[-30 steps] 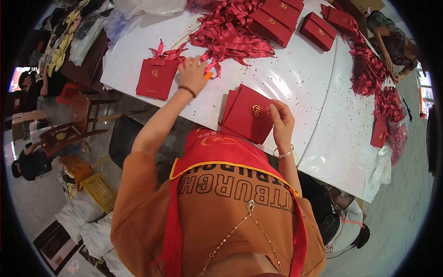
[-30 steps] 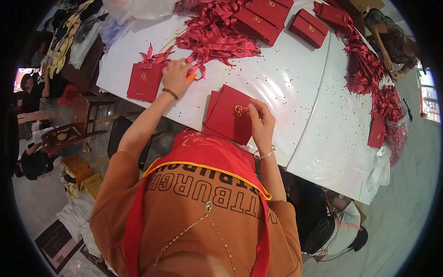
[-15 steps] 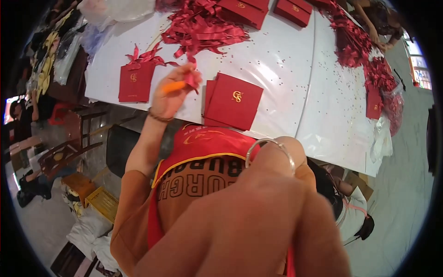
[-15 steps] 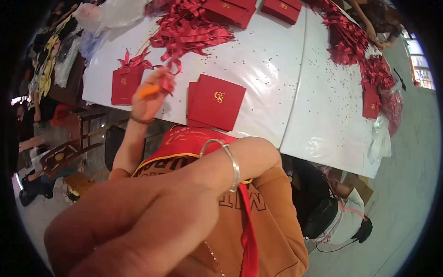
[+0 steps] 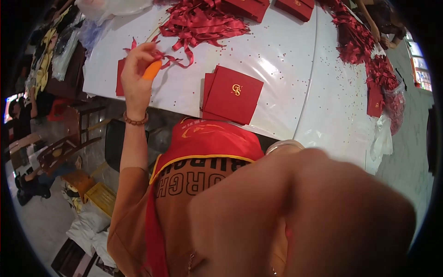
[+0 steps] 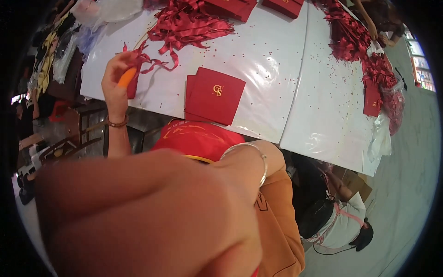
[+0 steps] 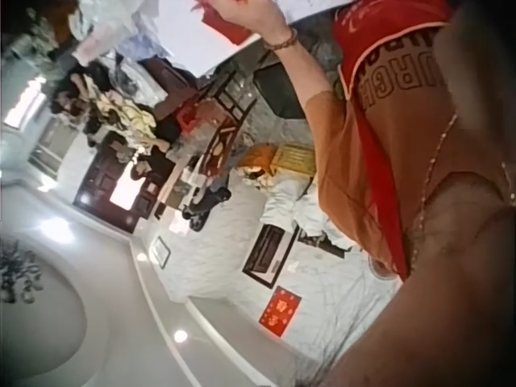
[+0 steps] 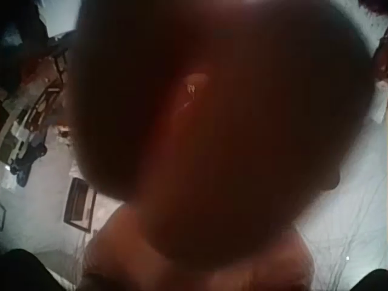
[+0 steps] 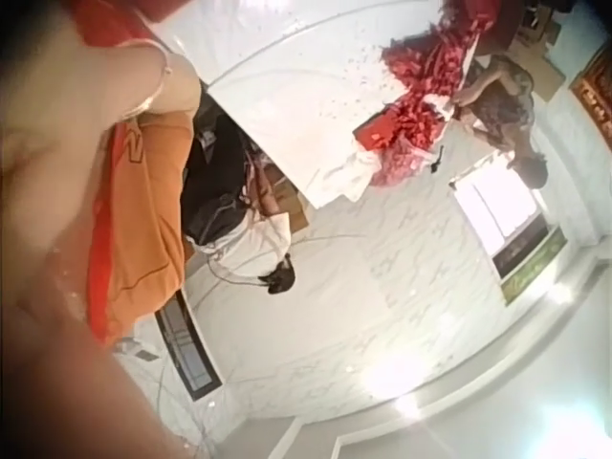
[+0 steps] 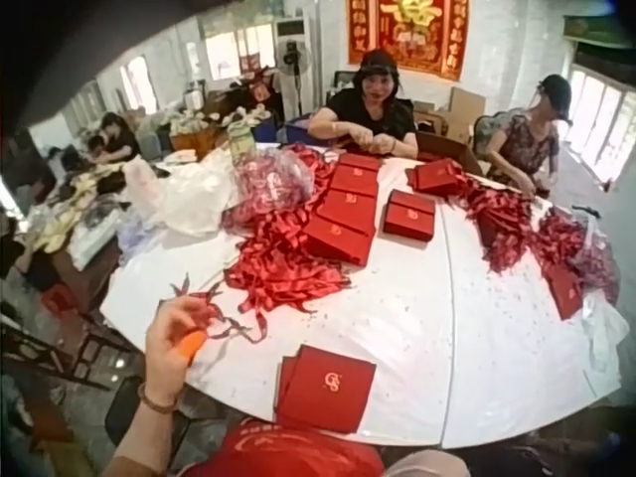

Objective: Tying ribbons and finishing the assembly of red paper gift bags at a work table.

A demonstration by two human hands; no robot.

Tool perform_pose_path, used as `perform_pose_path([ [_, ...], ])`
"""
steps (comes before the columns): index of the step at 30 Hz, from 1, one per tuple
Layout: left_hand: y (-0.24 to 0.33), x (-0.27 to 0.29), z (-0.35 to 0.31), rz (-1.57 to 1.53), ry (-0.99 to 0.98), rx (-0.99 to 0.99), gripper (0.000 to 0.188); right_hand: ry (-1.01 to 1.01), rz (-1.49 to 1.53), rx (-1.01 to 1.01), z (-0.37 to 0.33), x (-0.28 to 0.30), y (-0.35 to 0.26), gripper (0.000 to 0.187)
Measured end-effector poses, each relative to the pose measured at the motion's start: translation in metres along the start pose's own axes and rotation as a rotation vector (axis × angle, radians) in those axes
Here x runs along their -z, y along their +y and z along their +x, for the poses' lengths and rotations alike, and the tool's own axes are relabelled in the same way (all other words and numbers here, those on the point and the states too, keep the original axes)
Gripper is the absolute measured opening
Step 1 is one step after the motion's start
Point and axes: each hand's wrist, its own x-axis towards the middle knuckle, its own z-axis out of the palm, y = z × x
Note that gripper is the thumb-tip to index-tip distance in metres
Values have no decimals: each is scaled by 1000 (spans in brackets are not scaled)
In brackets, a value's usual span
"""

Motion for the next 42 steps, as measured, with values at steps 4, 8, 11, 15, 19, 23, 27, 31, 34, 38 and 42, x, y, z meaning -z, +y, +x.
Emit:
perform_pose_path([
  [4, -7, -11, 6, -263, -142, 381, 19, -48, 13, 16, 6, 19, -32, 10],
  [8, -35, -24, -3, -132, -282, 473, 23, -89, 39, 72, 39, -8, 34, 13],
  [11, -43, -30, -14, -168, -262, 540, 23, -124, 58, 97, 59, -14, 70, 15],
  [15, -52, -37, -22, -232, -318, 615, 22, 281, -611, -710, 17, 42, 123, 17],
  [19, -66, -55, -36, -267, -426, 609, 19, 15, -1436, -570, -49, 82, 215, 28],
  [23, -72, -66, -40, -238, -467, 680, 17, -173, -1671, -684, -59, 70, 231, 32],
  [27, -67, -74, -43, -153, -466, 694, 15, -176, -1604, -632, -53, 60, 227, 32],
  [31, -66, -74, -45, -98, -464, 758, 14, -222, -1571, -723, -37, 53, 214, 29],
  [34, -70, -73, -47, 65, -502, 721, 11, -105, -1319, -1000, -30, 55, 211, 28],
  [38, -69, -82, -51, 235, -390, 230, 10, -58, -1199, -1106, -27, 70, 213, 28],
  [42, -64, -96, -54, 304, -450, 198, 10, -44, -1091, -1177, -32, 75, 215, 33],
])
